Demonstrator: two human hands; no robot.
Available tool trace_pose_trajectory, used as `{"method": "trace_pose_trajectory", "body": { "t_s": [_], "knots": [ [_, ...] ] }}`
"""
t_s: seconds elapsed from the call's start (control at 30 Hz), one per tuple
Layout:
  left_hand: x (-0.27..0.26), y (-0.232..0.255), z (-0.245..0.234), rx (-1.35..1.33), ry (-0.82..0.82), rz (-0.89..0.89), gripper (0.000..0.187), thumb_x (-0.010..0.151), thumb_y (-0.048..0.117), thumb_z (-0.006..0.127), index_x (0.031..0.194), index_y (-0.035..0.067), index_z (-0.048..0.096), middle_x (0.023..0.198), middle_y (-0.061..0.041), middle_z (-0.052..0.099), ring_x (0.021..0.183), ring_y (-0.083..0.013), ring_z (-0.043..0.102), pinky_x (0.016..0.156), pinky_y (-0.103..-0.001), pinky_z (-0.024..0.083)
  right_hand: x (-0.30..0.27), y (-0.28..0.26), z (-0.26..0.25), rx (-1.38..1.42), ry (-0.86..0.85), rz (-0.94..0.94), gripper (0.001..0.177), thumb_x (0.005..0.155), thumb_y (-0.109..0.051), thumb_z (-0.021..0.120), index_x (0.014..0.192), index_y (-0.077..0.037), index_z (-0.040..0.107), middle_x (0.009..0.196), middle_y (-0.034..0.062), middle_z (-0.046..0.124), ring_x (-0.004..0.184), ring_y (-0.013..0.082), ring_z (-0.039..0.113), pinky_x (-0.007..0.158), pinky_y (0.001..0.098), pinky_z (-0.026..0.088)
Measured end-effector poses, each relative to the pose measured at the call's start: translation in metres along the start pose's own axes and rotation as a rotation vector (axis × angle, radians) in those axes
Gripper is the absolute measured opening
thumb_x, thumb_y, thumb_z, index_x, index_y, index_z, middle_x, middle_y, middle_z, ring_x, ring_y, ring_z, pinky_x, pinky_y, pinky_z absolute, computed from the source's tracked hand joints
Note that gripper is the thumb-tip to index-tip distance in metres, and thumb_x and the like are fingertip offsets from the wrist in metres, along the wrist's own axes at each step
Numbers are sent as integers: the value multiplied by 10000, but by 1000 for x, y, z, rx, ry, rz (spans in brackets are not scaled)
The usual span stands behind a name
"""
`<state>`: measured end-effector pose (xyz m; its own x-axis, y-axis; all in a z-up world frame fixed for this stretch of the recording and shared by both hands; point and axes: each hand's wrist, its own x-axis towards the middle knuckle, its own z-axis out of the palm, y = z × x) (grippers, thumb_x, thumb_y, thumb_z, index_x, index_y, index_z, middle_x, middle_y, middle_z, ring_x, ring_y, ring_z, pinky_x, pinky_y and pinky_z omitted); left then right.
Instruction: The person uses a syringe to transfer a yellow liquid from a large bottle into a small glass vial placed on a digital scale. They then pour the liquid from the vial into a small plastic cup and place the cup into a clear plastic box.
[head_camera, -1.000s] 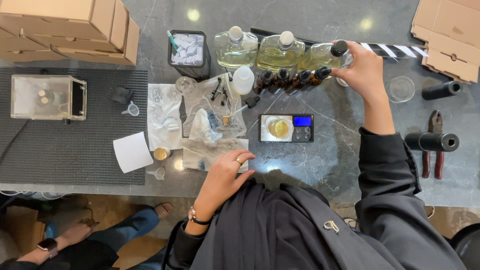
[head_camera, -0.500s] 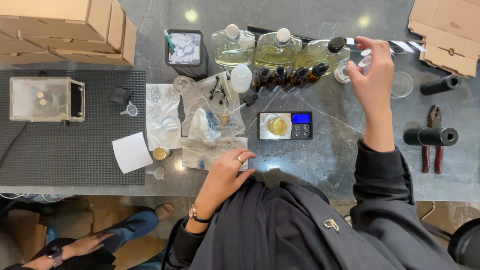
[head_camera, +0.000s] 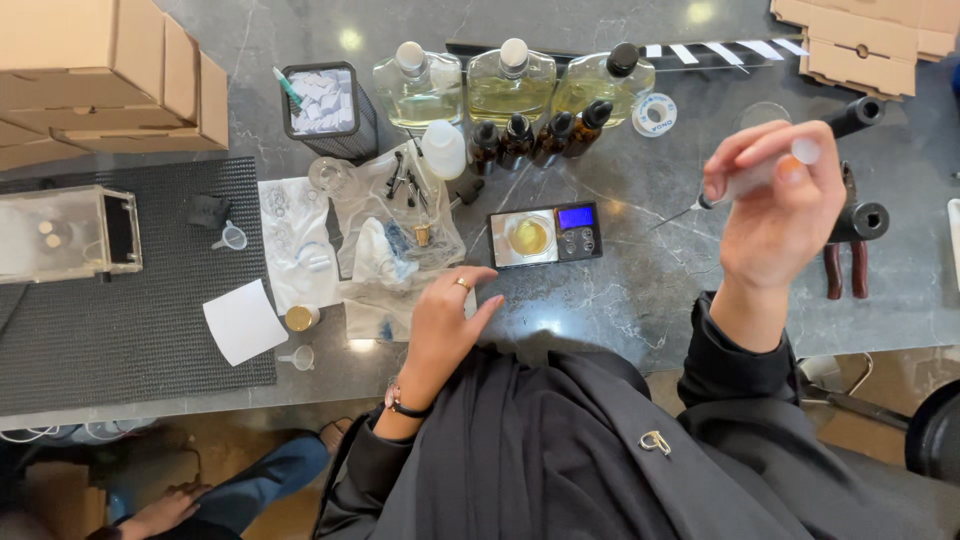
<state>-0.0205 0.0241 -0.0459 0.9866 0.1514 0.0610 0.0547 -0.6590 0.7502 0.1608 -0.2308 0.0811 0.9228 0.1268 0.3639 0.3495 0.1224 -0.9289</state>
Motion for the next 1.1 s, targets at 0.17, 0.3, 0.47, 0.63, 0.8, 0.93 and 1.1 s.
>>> {"method": "trace_pose_trajectory", "body": {
  "t_s": [0.17,0.3,0.47,0.63,0.8,0.93,1.1],
  "knots": [
    [10,8,12,-6,103,49,268,920,237,715,1169,142,692,1126,-22,720,1055,-248,663,934,-389,478,-21,-11,1,217,-22,-280,178,1080,-305,476,980,-159,490,756,53,510,594,170,473,565,322,454],
    [14,38,1,-3,281,221,195,965,134,695,1153,88,675,1093,-58,691,1002,-274,642,909,-410,485,-40,-26,7,384,47,-262,229,1062,-373,470,909,-212,416,732,-8,370,567,152,296,577,308,347],
    [15,71,-19,2,356,383,233,988,104,686,1211,52,641,1137,-98,668,1046,-301,634,910,-416,466,-44,-19,32,613,15,-221,211,1051,-350,500,912,-194,473,811,-37,408,629,117,351,623,275,374],
    [16,93,-29,82,291,476,445,998,322,708,1331,54,585,1265,-99,650,1178,-302,621,976,-419,424,-61,-5,61,794,-13,-51,229,1001,-325,547,846,-166,490,832,-6,424,666,127,373,639,291,389],
    [28,88,-22,161,421,631,236,984,213,676,1186,94,700,960,-10,665,956,-216,643,933,-413,413,-71,28,64,862,-189,-23,245,1005,-367,487,876,-159,473,918,42,378,817,196,455,781,370,456],
    [49,81,-45,220,465,660,110,980,175,688,1049,102,733,890,-12,661,908,-212,629,901,-432,400,-55,28,64,748,-227,-39,234,976,-309,536,850,-114,514,1015,77,392,980,232,491,906,400,487],
    [76,64,-62,427,520,677,26,978,134,683,954,128,689,902,-18,626,964,-220,628,940,-469,383,-32,25,47,303,-245,71,238,951,-81,636,1123,64,558,1093,128,438,901,185,573,747,326,572]
  ]
}}
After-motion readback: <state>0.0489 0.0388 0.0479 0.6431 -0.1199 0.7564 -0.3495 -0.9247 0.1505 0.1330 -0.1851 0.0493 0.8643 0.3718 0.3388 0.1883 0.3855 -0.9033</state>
